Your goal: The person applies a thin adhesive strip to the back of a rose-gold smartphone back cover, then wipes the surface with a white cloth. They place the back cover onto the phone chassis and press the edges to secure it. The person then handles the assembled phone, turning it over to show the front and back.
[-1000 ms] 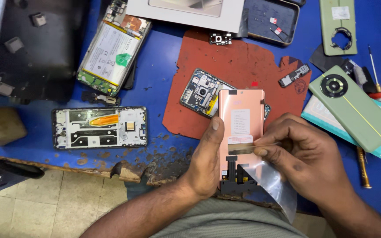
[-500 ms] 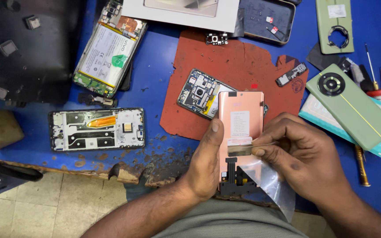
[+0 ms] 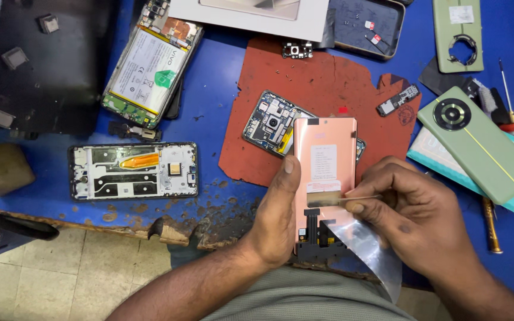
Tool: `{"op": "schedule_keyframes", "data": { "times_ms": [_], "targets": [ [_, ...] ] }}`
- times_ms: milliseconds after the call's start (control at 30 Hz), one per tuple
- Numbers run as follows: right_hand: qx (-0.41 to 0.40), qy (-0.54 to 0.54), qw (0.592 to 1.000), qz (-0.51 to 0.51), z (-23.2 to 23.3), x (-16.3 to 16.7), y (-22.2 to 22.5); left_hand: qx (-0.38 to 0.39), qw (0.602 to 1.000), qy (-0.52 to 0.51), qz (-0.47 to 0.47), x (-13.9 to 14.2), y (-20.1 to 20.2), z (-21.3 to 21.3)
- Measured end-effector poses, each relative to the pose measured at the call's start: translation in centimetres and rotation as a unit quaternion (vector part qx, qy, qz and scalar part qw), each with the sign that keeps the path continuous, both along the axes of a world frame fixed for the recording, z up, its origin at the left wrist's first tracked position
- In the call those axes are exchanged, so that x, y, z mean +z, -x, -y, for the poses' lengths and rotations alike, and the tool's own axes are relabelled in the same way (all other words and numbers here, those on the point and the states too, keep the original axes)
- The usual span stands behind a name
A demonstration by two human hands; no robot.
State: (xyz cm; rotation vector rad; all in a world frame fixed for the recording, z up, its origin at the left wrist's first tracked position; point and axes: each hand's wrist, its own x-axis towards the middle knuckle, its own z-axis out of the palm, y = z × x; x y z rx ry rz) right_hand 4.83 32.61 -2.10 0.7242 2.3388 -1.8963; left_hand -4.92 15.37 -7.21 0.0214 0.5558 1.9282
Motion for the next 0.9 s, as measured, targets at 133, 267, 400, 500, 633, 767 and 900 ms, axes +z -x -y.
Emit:
{"op": "schedule_keyframes", "data": {
  "times_ms": [133, 267, 400, 500, 633, 767, 900],
  "targets": [
    [0.006, -0.003, 0.999, -0.033, 0.12, -0.18, 0.15, -0.001, 0.999, -0.003, -0.039, -0.03, -0.08, -0.24],
    [0.011, 0.0, 0.999, -0.045, 0.16, -0.2, 0.12, 0.004, 1.0, -0.014, -0.023, 0.04, -0.23, -0.26],
    [0.011, -0.013, 1.0, -0.022, 0.14, -0.09, -0.13, 0.008, 1.0, -0.015, -0.012, -0.06, 0.02, 0.01],
    [0.006, 0.002, 0.999, -0.045, 0.14, -0.27, -0.15, 0.007, 0.999, 0.005, -0.035, -0.05, -0.2, -0.3],
    [0.009, 0.003, 0.999, -0.049, 0.12, -0.46, -0.26, -0.001, 1.0, -0.008, -0.023, -0.05, -0.35, -0.34],
    [0.0, -0.007, 1.0, -0.007, 0.03, -0.35, -0.49, 0.006, 1.0, -0.017, -0.021, -0.16, -0.11, -0.07],
    [0.003, 0.015, 0.999, -0.046, 0.0, -0.41, -0.25, 0.004, 1.0, -0.007, -0.029, -0.13, -0.34, -0.26]
  ]
}}
